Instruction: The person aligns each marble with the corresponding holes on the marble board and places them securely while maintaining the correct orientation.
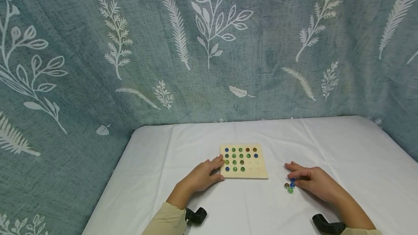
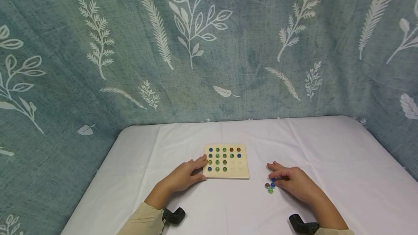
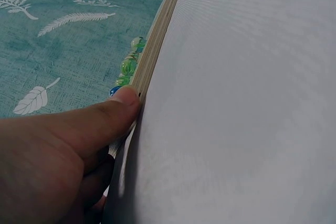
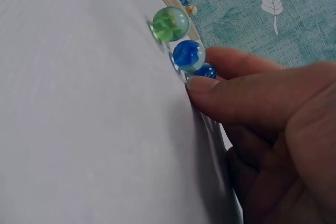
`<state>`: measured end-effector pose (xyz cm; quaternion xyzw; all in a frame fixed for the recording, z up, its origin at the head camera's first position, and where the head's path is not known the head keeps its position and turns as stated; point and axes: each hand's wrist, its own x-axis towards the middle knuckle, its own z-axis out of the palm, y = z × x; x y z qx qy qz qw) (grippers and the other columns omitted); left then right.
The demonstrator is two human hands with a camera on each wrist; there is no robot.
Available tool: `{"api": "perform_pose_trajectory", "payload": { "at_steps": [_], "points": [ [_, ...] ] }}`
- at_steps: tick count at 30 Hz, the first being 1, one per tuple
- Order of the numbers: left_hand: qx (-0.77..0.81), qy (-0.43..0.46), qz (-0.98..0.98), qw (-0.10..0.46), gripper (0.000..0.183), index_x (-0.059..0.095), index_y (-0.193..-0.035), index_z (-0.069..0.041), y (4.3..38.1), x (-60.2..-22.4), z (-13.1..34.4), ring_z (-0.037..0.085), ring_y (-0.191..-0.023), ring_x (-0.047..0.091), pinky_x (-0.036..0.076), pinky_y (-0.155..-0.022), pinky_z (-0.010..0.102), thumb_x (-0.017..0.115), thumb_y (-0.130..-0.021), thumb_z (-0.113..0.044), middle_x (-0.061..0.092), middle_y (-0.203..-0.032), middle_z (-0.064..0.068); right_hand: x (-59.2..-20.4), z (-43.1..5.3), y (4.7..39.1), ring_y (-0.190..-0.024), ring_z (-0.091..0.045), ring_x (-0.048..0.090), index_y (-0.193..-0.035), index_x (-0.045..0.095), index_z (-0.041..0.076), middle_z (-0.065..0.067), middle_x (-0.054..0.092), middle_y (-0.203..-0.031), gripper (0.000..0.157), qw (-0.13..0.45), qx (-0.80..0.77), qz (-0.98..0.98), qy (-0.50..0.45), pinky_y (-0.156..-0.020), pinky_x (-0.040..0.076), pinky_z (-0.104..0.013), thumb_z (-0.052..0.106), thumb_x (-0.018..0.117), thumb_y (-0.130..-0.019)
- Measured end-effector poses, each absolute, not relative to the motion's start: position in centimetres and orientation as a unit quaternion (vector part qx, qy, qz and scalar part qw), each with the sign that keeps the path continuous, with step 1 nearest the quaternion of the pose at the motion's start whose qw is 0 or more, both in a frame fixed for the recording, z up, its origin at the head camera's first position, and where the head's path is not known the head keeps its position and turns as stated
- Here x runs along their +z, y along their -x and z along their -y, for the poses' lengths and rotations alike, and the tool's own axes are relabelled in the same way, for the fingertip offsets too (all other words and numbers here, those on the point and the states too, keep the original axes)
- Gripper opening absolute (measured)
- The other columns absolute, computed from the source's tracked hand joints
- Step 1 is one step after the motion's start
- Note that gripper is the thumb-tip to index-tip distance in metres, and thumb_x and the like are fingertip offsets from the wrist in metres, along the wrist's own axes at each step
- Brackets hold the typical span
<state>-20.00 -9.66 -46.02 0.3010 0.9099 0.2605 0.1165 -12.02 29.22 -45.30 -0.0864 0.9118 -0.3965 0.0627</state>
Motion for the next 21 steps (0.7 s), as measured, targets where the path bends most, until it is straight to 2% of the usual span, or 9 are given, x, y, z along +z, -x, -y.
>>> {"api": "perform_pose_trajectory", "payload": {
  "at_steps": [2,4,7,11,21],
  "points": [
    [0.262,-0.301,-0.909,0.117,0.063,0.045,-0.150,-0.019,19.98,-46.01,9.66,0.029,-0.147,0.030,0.026,-0.121,0.049,0.064,-0.094,-0.042,0.029,-0.160,-0.008,-45.23,-29.13,12.05,-0.133,0.012,0.030,-0.107,0.076,0.025,-0.002,0.052,-0.146,0.021,0.063,-0.379,-0.920,0.073,-0.100,0.037,-0.005,0.023,0.074,-0.086],
    [0.265,-0.300,-0.909,0.118,0.063,0.044,-0.150,-0.019,19.96,-45.97,9.67,0.028,-0.148,0.029,0.026,-0.121,0.049,0.064,-0.094,-0.041,0.029,-0.160,-0.008,-45.16,-29.05,12.09,-0.140,-0.004,0.036,-0.108,0.076,0.025,-0.002,0.052,-0.147,0.022,0.061,-0.359,-0.929,0.065,-0.108,0.043,-0.024,0.024,0.074,-0.086],
    [0.265,-0.298,-0.909,0.119,0.063,0.044,-0.150,-0.019,19.94,-45.90,9.70,0.028,-0.148,0.029,0.026,-0.121,0.048,0.064,-0.094,-0.040,0.029,-0.160,-0.009,-45.11,-28.93,12.15,-0.141,-0.030,0.039,-0.109,0.076,0.023,-0.005,0.052,-0.146,0.024,0.052,-0.338,-0.938,0.058,-0.108,0.035,-0.051,0.026,0.075,-0.085],
    [0.265,-0.298,-0.909,0.118,0.062,0.044,-0.150,-0.020,19.91,-45.89,9.72,0.029,-0.147,0.030,0.026,-0.121,0.049,0.063,-0.095,-0.040,0.029,-0.160,-0.009,-45.19,-28.95,12.19,-0.139,-0.041,0.038,-0.109,0.076,0.017,-0.010,0.051,-0.147,0.027,0.046,-0.337,-0.939,0.055,-0.109,0.034,-0.059,0.027,0.076,-0.085],
    [0.265,-0.296,-0.910,0.121,0.062,0.044,-0.150,-0.021,20.00,-45.90,9.65,0.033,-0.147,0.030,0.027,-0.121,0.049,0.064,-0.095,-0.041,0.029,-0.160,-0.010,-45.42,-29.11,12.26,-0.139,-0.043,0.038,-0.109,0.076,0.013,-0.014,0.050,-0.146,0.031,0.040,-0.334,-0.940,0.056,-0.108,0.034,-0.065,0.032,0.076,-0.085]
  ]
}}
